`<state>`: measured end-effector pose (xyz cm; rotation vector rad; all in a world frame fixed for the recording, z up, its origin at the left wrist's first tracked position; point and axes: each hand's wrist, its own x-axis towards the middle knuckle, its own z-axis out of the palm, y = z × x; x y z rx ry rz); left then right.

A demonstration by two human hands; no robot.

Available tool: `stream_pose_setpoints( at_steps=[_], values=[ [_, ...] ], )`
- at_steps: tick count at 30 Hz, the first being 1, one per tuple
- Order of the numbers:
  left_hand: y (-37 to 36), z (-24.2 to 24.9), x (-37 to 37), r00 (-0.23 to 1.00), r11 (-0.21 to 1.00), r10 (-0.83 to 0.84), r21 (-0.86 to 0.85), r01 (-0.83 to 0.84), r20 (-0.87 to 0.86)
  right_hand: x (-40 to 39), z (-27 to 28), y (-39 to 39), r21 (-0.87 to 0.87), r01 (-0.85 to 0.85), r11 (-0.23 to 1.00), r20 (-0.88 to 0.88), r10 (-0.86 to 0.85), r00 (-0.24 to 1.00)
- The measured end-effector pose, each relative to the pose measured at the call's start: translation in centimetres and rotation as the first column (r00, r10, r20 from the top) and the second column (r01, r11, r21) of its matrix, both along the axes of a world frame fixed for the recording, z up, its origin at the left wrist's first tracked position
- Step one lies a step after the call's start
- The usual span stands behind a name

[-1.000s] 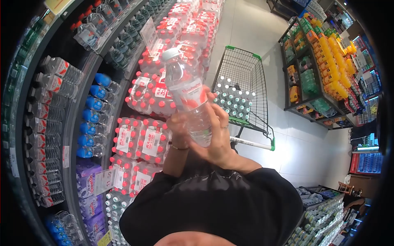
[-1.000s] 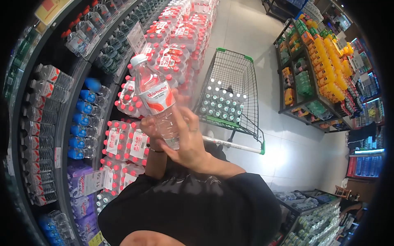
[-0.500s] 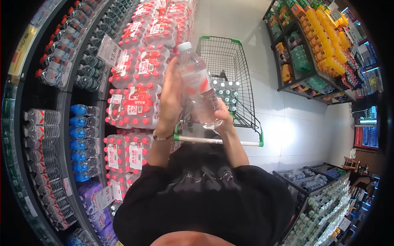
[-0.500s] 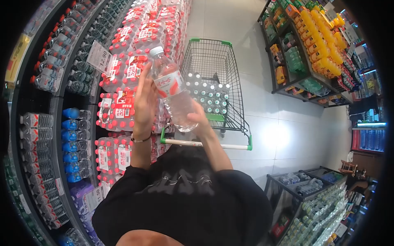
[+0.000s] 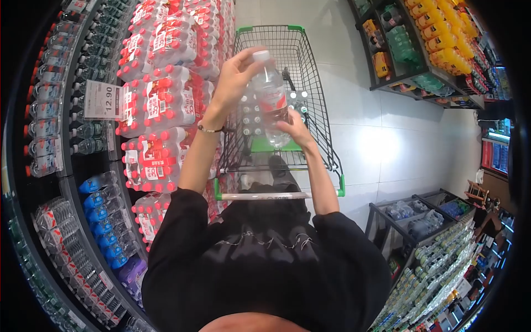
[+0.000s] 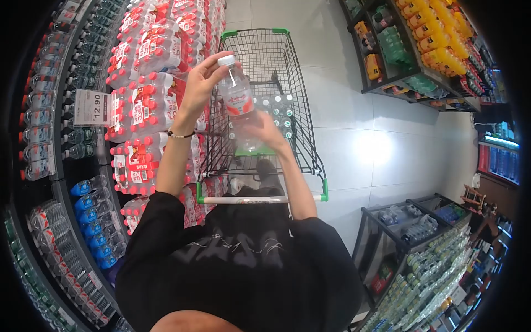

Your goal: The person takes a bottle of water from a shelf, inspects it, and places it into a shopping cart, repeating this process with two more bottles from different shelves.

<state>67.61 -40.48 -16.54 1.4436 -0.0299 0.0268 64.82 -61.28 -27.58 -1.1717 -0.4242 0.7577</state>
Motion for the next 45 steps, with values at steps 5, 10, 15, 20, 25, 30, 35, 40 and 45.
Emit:
stream_pose_setpoints(
  at_steps=[5,10,15,20,25,30,35,40,45],
  values=[
    [-0.3,-4.5,7.8,0.996,0.888,-0.078,0.457,0.045,0.054,9.1,-2.9,0.7,-0.192,0.130,0.973,0.220,-0.087,0.972],
    [1.4,-10.9,14.5,0.988,0.692,-0.103,0.722,-0.014,0.118,16.4,-11.4,2.4,-0.255,0.193,0.948,0.250,-0.128,0.960],
    [0.9,-17.8,16.6,0.977,0.617,-0.210,0.780,0.105,0.035,21.2,-20.0,4.5,-0.470,0.230,0.852,0.348,-0.061,0.936],
    [0.8,-28.2,16.6,0.971,0.556,-0.240,0.819,0.141,-0.004,24.5,-26.8,5.5,-0.534,0.252,0.807,0.524,0.082,0.848],
    [1.4,-36.2,16.2,0.982,0.548,-0.188,0.826,0.132,-0.032,25.1,-37.2,5.7,-0.675,0.268,0.687,0.544,0.217,0.811],
    [1.6,-42.4,15.6,0.972,0.518,-0.176,0.825,0.226,-0.156,24.1,-44.2,5.8,-0.696,0.101,0.711,0.363,0.227,0.904],
    [1.8,-44.4,14.6,0.983,0.550,-0.159,0.819,0.163,-0.089,23.4,-46.3,6.5,-0.730,0.135,0.670,0.394,0.251,0.884],
    [2.1,-45.7,13.9,0.977,0.563,-0.201,0.825,0.051,0.077,23.7,-47.6,6.5,-0.792,-0.009,0.610,0.263,0.354,0.898],
    [1.9,-46.6,12.5,0.994,0.504,-0.109,0.863,0.039,0.018,24.0,-48.0,7.4,-0.843,-0.159,0.514,0.089,0.426,0.901]
  ],
)
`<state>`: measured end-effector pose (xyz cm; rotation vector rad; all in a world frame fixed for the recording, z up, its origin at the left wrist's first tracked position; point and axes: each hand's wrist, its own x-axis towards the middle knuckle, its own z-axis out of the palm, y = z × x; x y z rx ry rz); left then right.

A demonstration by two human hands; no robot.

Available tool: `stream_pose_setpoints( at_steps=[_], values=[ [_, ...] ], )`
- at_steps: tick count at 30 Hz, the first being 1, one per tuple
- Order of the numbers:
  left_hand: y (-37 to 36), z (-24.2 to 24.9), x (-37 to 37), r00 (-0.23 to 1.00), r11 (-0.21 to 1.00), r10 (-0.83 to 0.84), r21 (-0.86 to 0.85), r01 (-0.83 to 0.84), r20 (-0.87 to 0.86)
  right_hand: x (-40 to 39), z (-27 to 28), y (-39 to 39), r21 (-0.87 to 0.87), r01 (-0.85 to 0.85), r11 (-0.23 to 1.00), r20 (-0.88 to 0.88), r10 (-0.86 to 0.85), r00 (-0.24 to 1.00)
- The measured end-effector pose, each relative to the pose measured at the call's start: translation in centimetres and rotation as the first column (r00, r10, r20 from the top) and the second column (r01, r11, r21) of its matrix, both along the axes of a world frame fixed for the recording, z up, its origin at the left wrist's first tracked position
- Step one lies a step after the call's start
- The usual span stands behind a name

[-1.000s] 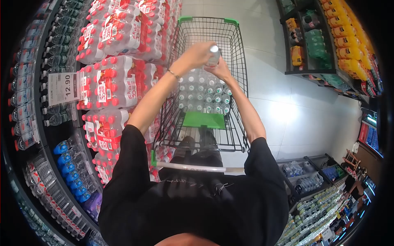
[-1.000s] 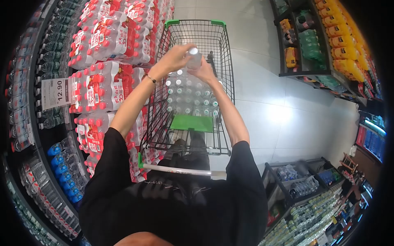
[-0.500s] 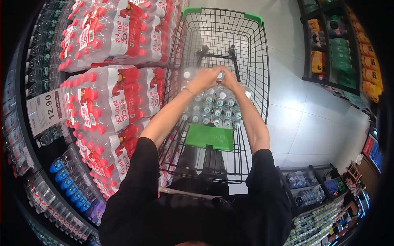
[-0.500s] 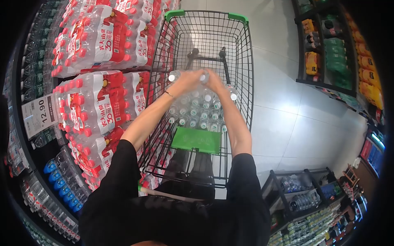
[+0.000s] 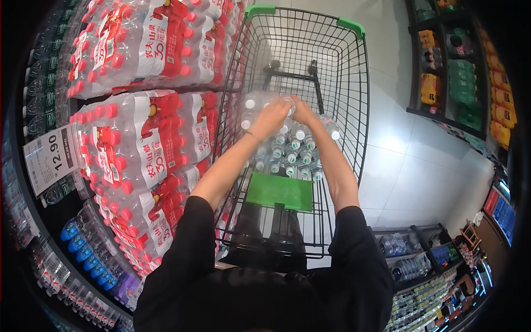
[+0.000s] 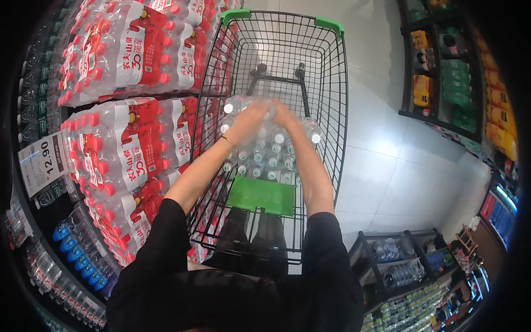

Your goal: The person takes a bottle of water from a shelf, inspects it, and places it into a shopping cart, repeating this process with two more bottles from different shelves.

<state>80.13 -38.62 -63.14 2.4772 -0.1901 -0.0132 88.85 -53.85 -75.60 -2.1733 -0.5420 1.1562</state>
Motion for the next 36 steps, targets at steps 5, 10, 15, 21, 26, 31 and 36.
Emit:
stream_pose_setpoints(
  at_steps=[5,10,15,21,26,31,36],
  values=[
    [-0.2,0.2,0.4,0.999,0.997,0.022,-0.076,-0.018,0.048,-0.1,-2.3,-0.4,0.118,0.032,0.993,0.011,-0.034,0.999],
    [0.0,0.5,0.6,1.000,0.999,0.003,-0.050,-0.004,-0.024,0.4,-1.5,-0.5,0.157,-0.014,0.987,0.060,0.005,0.998],
    [-0.5,0.2,0.3,0.999,0.998,0.046,-0.047,-0.046,-0.001,0.5,-0.9,-0.5,0.118,-0.012,0.993,0.018,0.010,1.000],
    [-0.7,0.4,0.1,0.999,0.999,0.046,-0.025,-0.046,0.005,0.8,-0.6,-0.1,0.083,-0.065,0.994,0.060,0.060,0.996],
    [-0.8,1.9,-0.8,0.999,0.998,0.027,0.062,-0.025,-0.038,1.1,1.3,0.0,0.022,-0.095,0.995,0.091,0.093,0.992],
    [-0.8,4.2,-2.8,0.995,0.996,0.087,0.007,-0.087,0.049,1.2,4.3,0.1,0.017,-0.031,0.999,0.130,0.028,0.991],
    [-2.0,9.6,-8.3,0.980,0.980,0.198,-0.008,-0.198,-0.017,-3.6,8.5,0.1,0.077,0.111,0.991,0.307,-0.130,0.943]
  ],
)
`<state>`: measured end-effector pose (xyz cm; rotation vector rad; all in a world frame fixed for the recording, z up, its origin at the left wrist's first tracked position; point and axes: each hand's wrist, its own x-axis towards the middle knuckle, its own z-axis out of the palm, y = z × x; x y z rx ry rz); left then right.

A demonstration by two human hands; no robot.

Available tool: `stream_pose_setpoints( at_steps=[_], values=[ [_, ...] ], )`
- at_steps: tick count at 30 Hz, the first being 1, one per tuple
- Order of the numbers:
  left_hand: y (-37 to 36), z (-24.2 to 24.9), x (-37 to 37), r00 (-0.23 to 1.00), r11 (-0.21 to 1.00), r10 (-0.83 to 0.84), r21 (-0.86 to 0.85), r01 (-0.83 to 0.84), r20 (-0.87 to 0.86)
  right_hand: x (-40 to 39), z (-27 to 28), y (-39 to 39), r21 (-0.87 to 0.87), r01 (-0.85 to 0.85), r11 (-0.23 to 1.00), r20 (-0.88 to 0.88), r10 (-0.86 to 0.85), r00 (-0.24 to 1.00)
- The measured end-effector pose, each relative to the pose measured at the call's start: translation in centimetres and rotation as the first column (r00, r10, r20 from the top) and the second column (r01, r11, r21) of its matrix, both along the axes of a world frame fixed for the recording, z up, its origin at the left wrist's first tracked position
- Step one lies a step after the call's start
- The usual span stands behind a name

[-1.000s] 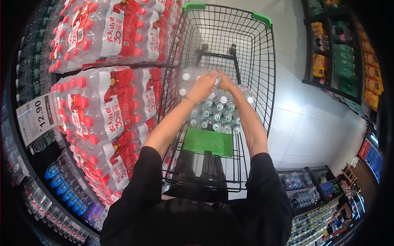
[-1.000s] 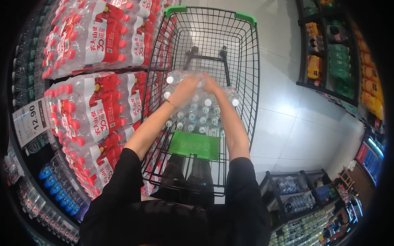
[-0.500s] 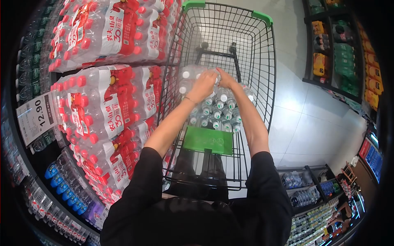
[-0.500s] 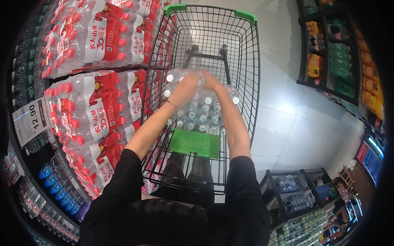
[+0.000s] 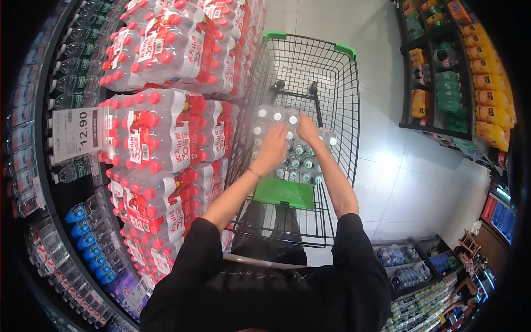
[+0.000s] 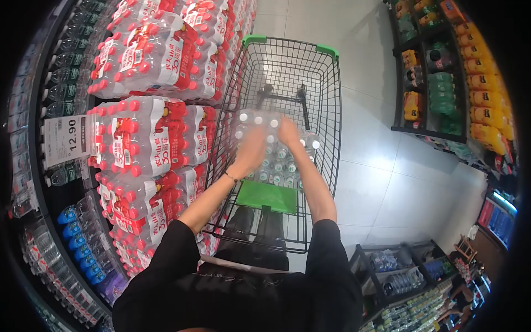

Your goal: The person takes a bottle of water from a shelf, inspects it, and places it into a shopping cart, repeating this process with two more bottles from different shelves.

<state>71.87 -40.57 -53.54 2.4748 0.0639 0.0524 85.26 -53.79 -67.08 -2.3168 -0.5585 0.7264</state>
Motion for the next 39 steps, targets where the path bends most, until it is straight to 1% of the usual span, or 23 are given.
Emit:
stream_pose_setpoints(
  at_steps=[1,4,7,10,12,13,14,17,19,20,23,24,27,29,31,32,33,34,35,36,37,38,39],
  values=[
    [-0.3,1.0,-1.5,1.000,1.000,0.013,-0.023,-0.013,0.025,-1.3,0.8,-0.1,0.033,0.028,0.999,0.078,-0.030,0.997],
    [-1.5,4.4,-7.0,0.996,0.996,0.030,-0.077,-0.037,-0.086,-6.2,4.7,0.0,-0.008,0.065,0.998,0.261,-0.061,0.963],
    [-2.5,9.4,-13.3,0.992,0.991,-0.037,-0.133,0.021,-0.124,-12.6,10.5,-0.5,0.063,0.088,0.994,0.407,-0.106,0.907],
    [-3.2,13.2,-19.6,0.986,0.981,-0.078,-0.188,0.050,-0.145,-19.7,15.3,-2.2,0.113,-0.036,0.993,0.293,0.001,0.956],
    [-3.2,14.9,-24.2,0.986,0.972,-0.070,-0.234,0.033,-0.149,-24.4,21.1,-3.2,0.105,-0.103,0.989,0.199,0.080,0.977],
    [-3.0,16.3,-27.3,0.989,0.966,-0.071,-0.256,0.035,-0.132,-29.7,23.4,-4.1,0.197,-0.111,0.974,0.252,0.060,0.966],
    [-2.8,16.3,-29.1,0.991,0.967,-0.060,-0.252,0.028,-0.118,-31.7,25.8,-4.2,0.144,-0.103,0.984,0.124,0.085,0.989],
    [-2.0,16.0,-33.6,0.997,0.968,-0.026,-0.251,0.006,-0.075,-37.6,28.4,-5.2,0.274,-0.179,0.945,0.066,0.167,0.984],
    [-1.6,16.4,-36.5,0.999,0.967,-0.010,-0.255,-0.004,-0.051,-41.4,28.8,-5.5,0.275,-0.165,0.947,0.106,0.141,0.984],
    [-1.4,14.8,-37.9,0.999,0.976,-0.015,-0.219,0.006,-0.038,-43.0,28.7,-5.6,0.277,-0.157,0.948,0.124,0.126,0.984],
    [-0.7,15.8,-40.1,0.984,0.993,-0.052,-0.110,0.033,-0.170,-46.6,28.4,-5.9,-0.013,-0.214,0.977,-0.028,0.213,0.977],
    [-0.7,15.3,-40.3,0.991,0.995,-0.041,-0.094,0.029,-0.124,-47.3,27.7,-6.0,0.000,-0.251,0.968,0.116,0.249,0.962],
    [-0.8,14.0,-40.7,0.992,0.998,-0.045,-0.056,0.039,-0.117,-47.9,27.0,-5.9,0.014,-0.200,0.980,0.182,0.194,0.964],
    [-0.8,13.9,-41.0,0.994,0.998,-0.058,-0.014,0.057,-0.094,-48.0,27.2,-5.7,-0.045,-0.205,0.978,0.139,0.209,0.968],
    [-0.7,14.1,-41.2,0.996,0.997,-0.076,0.018,0.077,-0.049,-47.5,27.3,-5.6,-0.091,-0.243,0.966,0.132,0.253,0.958],
    [-1.0,14.6,-41.6,0.998,0.998,-0.042,0.040,0.040,0.040,-47.8,27.9,-5.8,-0.078,-0.209,0.975,0.136,0.218,0.967],
    [-0.9,14.6,-42.2,0.995,0.992,-0.076,0.108,0.069,0.061,-48.0,27.1,-5.9,-0.065,-0.194,0.979,0.138,0.202,0.970],
    [-0.9,14.7,-43.0,0.991,0.984,-0.075,0.167,0.056,0.112,-48.2,26.3,-6.1,-0.093,-0.198,0.976,0.170,0.211,0.963],
    [-0.8,14.8,-43.7,0.982,0.984,-0.067,0.177,0.035,0.178,-48.5,26.8,-6.0,-0.106,-0.184,0.977,0.205,0.202,0.958],
    [-0.6,13.7,-44.3,0.980,0.988,-0.041,0.156,0.011,0.192,-48.5,25.8,-6.1,-0.089,-0.197,0.976,0.232,0.212,0.949],
    [-0.4,14.1,-45.1,0.974,0.987,-0.023,0.162,-0.014,0.225,-48.4,26.2,-6.0,-0.145,-0.211,0.967,0.210,0.238,0.948],
    [-0.4,13.8,-45.5,0.972,0.987,-0.022,0.158,-0.016,0.234,-47.7,26.3,-5.4,-0.160,-0.249,0.955,0.186,0.277,0.943],
    [-0.3,13.6,-45.5,0.970,0.988,-0.021,0.155,-0.018,0.242,-47.6,26.3,-5.4,-0.176,-0.249,0.953,0.150,0.276,0.950]
  ],
)
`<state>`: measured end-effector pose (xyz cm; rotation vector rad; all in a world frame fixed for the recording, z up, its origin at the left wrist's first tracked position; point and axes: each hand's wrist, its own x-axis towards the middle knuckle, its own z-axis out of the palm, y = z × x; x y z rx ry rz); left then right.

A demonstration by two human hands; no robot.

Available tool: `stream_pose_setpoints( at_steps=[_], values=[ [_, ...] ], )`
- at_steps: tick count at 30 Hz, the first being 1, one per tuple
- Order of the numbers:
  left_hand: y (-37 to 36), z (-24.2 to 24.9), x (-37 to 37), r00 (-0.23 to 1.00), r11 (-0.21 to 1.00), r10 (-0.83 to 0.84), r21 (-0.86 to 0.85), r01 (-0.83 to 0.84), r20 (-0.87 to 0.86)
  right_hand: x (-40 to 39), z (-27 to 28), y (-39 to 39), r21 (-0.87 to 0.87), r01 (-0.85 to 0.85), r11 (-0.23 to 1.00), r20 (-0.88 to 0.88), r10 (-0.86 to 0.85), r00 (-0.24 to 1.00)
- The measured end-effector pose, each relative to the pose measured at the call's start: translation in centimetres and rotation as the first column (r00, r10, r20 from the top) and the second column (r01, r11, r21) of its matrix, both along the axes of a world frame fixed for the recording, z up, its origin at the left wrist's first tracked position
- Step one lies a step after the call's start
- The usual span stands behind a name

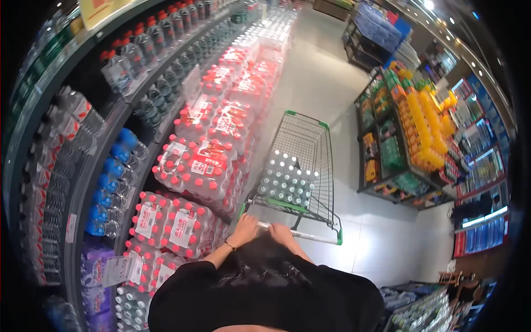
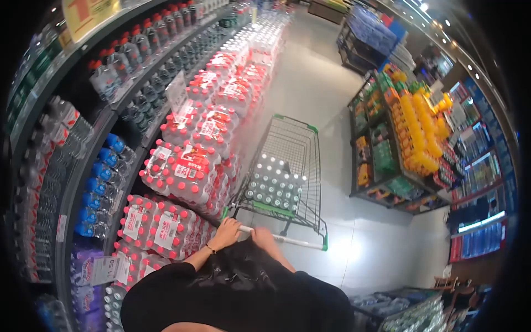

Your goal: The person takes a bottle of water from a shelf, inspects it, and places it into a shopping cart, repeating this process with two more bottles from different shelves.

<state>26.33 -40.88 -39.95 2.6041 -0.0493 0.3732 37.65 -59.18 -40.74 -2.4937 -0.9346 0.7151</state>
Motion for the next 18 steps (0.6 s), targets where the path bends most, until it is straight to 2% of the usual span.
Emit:
stream_pose_setpoints(
  at_steps=[2,3,6,9,12,15,18],
  values=[
    [0.2,0.9,-0.5,0.999,0.999,0.031,0.038,-0.031,0.009,0.3,-0.3,0.0,-0.052,-0.040,0.998,-0.058,0.037,0.998],
    [0.0,1.3,-0.9,0.999,0.998,0.045,0.053,-0.045,0.006,1.1,-0.6,0.5,-0.125,-0.112,0.986,-0.071,0.103,0.992],
    [-0.7,1.4,-1.1,0.993,0.993,0.120,0.018,-0.120,0.009,3.1,-0.7,1.9,-0.146,-0.330,0.933,-0.154,0.308,0.939],
    [-0.6,-0.3,-0.5,0.974,0.989,0.137,-0.026,-0.144,-0.182,5.2,-1.3,3.3,-0.114,-0.513,0.851,-0.208,0.484,0.850],
    [-0.7,0.2,0.1,0.925,0.958,0.211,-0.120,-0.260,-0.317,6.4,1.1,5.2,-0.090,-0.610,0.787,-0.215,0.583,0.783],
    [-1.6,3.8,-0.1,0.907,0.972,0.233,0.058,-0.228,-0.351,6.1,2.9,7.0,-0.127,-0.633,0.764,-0.290,0.581,0.760],
    [-2.8,6.4,-0.2,0.816,0.856,0.352,-0.195,-0.479,-0.458,5.8,0.1,7.6,-0.127,-0.766,0.630,-0.175,0.746,0.643]
  ],
)
